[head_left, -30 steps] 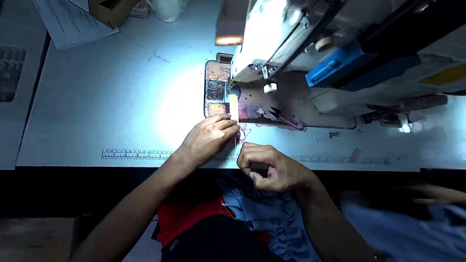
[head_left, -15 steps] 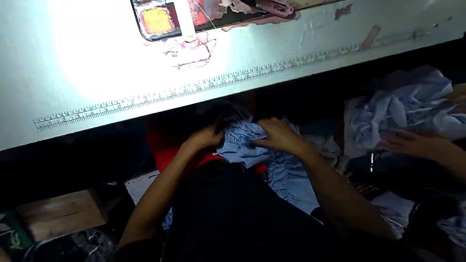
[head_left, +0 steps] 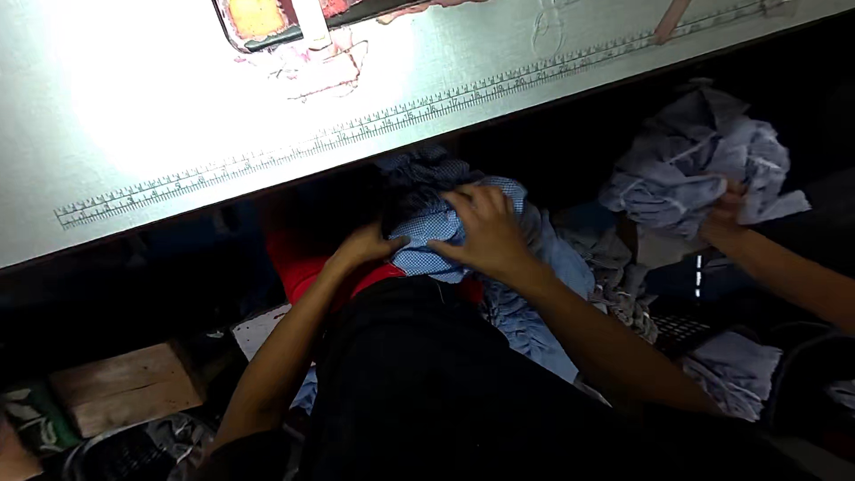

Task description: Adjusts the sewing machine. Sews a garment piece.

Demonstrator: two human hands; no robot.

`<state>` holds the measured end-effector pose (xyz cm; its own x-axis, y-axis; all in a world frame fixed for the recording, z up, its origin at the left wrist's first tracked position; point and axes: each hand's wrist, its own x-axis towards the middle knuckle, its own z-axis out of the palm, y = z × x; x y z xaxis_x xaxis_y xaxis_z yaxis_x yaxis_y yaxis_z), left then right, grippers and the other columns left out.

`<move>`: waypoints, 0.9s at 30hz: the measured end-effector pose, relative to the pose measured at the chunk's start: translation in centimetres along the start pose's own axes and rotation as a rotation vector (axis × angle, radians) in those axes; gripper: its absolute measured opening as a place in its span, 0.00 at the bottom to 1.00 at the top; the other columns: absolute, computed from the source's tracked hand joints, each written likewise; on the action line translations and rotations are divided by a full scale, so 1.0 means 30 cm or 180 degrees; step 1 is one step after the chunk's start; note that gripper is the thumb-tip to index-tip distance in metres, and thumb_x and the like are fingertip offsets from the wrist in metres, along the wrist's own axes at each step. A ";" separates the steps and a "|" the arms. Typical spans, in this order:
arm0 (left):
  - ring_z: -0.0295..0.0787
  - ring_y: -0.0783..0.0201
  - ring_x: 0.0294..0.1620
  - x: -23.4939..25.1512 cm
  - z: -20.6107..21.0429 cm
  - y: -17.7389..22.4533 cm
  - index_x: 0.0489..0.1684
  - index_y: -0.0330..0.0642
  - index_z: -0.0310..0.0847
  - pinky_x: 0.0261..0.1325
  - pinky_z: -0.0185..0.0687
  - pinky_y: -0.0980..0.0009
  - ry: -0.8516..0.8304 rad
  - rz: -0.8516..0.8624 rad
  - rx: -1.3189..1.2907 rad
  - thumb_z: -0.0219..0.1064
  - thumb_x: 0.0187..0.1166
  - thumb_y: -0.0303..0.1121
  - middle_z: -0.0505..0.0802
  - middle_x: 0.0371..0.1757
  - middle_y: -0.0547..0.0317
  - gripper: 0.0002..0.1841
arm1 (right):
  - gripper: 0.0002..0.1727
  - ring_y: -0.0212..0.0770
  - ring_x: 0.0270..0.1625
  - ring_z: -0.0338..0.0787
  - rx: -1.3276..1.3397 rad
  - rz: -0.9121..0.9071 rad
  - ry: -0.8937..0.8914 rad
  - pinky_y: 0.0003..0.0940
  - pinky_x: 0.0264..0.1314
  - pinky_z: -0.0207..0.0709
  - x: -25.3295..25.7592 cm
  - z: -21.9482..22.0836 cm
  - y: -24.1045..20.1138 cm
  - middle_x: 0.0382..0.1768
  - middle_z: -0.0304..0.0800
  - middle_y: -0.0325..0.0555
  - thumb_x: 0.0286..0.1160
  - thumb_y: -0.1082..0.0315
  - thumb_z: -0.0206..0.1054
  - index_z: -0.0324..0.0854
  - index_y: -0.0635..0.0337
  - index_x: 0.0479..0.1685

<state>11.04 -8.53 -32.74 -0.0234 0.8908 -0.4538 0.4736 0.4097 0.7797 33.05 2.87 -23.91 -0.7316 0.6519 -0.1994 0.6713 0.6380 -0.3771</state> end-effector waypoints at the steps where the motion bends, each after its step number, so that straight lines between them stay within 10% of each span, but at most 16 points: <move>1: 0.68 0.46 0.87 0.027 0.001 0.009 0.87 0.42 0.66 0.87 0.64 0.44 -0.0010 -0.0185 -0.0128 0.74 0.73 0.57 0.75 0.84 0.40 0.44 | 0.45 0.68 0.75 0.75 -0.0091 0.0030 -0.0065 0.70 0.70 0.69 0.009 0.033 0.012 0.73 0.79 0.60 0.63 0.31 0.73 0.79 0.53 0.76; 5: 0.89 0.54 0.64 0.060 -0.059 0.047 0.66 0.41 0.84 0.71 0.81 0.47 0.0277 0.0139 -0.0269 0.61 0.87 0.41 0.93 0.60 0.47 0.18 | 0.51 0.68 0.74 0.76 -0.0349 0.0367 -0.0005 0.69 0.71 0.69 0.072 0.054 0.003 0.69 0.81 0.62 0.63 0.17 0.58 0.83 0.52 0.70; 8: 0.91 0.62 0.44 0.023 -0.126 0.105 0.59 0.37 0.79 0.54 0.88 0.58 0.0139 0.0576 -0.0239 0.48 0.95 0.40 0.92 0.41 0.53 0.18 | 0.28 0.74 0.70 0.78 -0.0565 0.0020 0.0261 0.72 0.63 0.71 0.121 0.070 0.000 0.65 0.84 0.67 0.77 0.41 0.65 0.88 0.55 0.60; 13: 0.68 0.50 0.87 0.049 -0.034 0.027 0.89 0.50 0.66 0.87 0.65 0.46 0.0172 0.0347 0.0001 0.74 0.75 0.55 0.75 0.86 0.48 0.41 | 0.21 0.66 0.57 0.89 0.0151 -0.0102 0.0137 0.67 0.58 0.80 0.149 0.014 -0.061 0.51 0.89 0.65 0.92 0.60 0.50 0.85 0.68 0.51; 15: 0.82 0.50 0.75 0.052 -0.004 0.014 0.83 0.53 0.74 0.76 0.76 0.42 0.0470 0.0076 -0.0274 0.73 0.77 0.49 0.86 0.75 0.50 0.33 | 0.23 0.62 0.51 0.91 0.0343 -0.0082 -0.0151 0.64 0.55 0.82 0.178 -0.008 -0.080 0.44 0.89 0.63 0.92 0.57 0.49 0.84 0.68 0.48; 18: 0.91 0.55 0.56 0.004 -0.059 0.050 0.69 0.45 0.83 0.64 0.85 0.49 0.0576 0.0071 -0.0807 0.57 0.91 0.37 0.94 0.55 0.49 0.16 | 0.30 0.69 0.68 0.85 -0.0088 -0.0024 -0.0694 0.70 0.69 0.75 0.200 0.005 -0.073 0.61 0.87 0.68 0.80 0.47 0.67 0.81 0.65 0.66; 20: 0.92 0.59 0.39 -0.049 -0.121 0.082 0.60 0.37 0.82 0.50 0.89 0.56 0.0459 0.0415 -0.0829 0.47 0.95 0.39 0.92 0.38 0.50 0.19 | 0.24 0.69 0.67 0.86 -0.0096 -0.0007 -0.0615 0.71 0.68 0.75 0.212 0.022 -0.085 0.60 0.89 0.67 0.78 0.58 0.69 0.83 0.64 0.68; 25: 0.81 0.56 0.70 -0.179 -0.192 0.086 0.68 0.42 0.76 0.74 0.79 0.53 0.1121 0.1287 -0.0424 0.79 0.66 0.57 0.86 0.65 0.50 0.37 | 0.12 0.30 0.27 0.84 0.1499 -0.0593 -0.0378 0.34 0.30 0.79 0.173 -0.197 -0.331 0.23 0.83 0.37 0.85 0.60 0.57 0.83 0.56 0.43; 27: 0.83 0.56 0.72 -0.248 -0.212 0.099 0.70 0.40 0.81 0.76 0.78 0.51 0.1297 0.1456 -0.0453 0.79 0.66 0.40 0.89 0.67 0.51 0.30 | 0.12 0.16 0.28 0.80 0.1920 -0.1334 -0.0163 0.16 0.30 0.76 0.107 -0.397 -0.441 0.24 0.81 0.27 0.86 0.58 0.59 0.83 0.53 0.40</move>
<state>7.02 -12.69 -24.30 -0.1931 0.9740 0.1182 0.3939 -0.0334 0.9186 23.24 1.40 -8.80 -0.9271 0.3734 0.0343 0.1629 0.4835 -0.8600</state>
